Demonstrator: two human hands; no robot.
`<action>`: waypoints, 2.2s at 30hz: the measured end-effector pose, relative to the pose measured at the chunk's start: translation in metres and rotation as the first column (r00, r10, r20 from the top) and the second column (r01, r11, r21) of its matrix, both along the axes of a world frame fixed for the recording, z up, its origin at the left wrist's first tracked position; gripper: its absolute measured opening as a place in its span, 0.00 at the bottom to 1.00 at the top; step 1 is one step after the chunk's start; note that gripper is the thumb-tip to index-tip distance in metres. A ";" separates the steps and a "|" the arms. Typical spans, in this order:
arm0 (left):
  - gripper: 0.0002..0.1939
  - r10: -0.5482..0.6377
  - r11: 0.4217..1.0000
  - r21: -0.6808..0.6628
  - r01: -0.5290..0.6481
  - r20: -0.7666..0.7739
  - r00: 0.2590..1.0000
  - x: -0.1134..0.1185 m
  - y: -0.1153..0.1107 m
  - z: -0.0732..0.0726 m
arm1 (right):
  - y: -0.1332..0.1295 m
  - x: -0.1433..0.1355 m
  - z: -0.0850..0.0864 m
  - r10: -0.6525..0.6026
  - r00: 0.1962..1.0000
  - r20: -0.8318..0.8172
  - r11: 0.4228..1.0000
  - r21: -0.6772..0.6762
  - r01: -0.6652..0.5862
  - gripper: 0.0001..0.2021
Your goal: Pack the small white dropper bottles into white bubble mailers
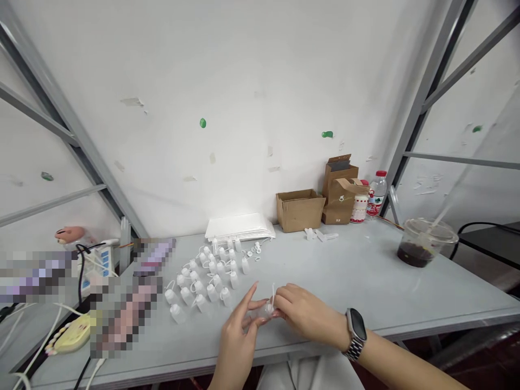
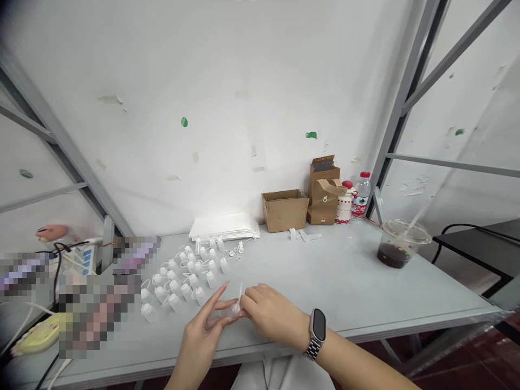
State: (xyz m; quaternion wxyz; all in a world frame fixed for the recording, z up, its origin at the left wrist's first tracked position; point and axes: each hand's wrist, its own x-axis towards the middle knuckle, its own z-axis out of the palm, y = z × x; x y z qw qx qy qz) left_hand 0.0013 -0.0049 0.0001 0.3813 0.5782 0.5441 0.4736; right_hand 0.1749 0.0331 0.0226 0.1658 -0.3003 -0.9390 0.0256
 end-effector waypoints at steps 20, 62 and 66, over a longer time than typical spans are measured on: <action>0.21 0.196 0.973 -0.223 -0.054 0.682 0.705 0.024 0.008 0.008 | -0.015 -0.028 -0.046 -0.571 0.485 -0.662 0.552 -0.747 -0.369 0.21; 0.14 0.327 0.945 -0.288 -0.157 0.786 0.524 -0.001 0.029 0.003 | -0.022 -0.037 -0.047 -0.663 0.473 -0.580 0.474 -0.815 -0.334 0.18; 0.12 0.325 0.939 -0.336 -0.077 0.791 0.518 -0.001 0.028 0.005 | -0.023 -0.036 -0.048 -0.663 0.467 -0.585 0.480 -0.811 -0.335 0.18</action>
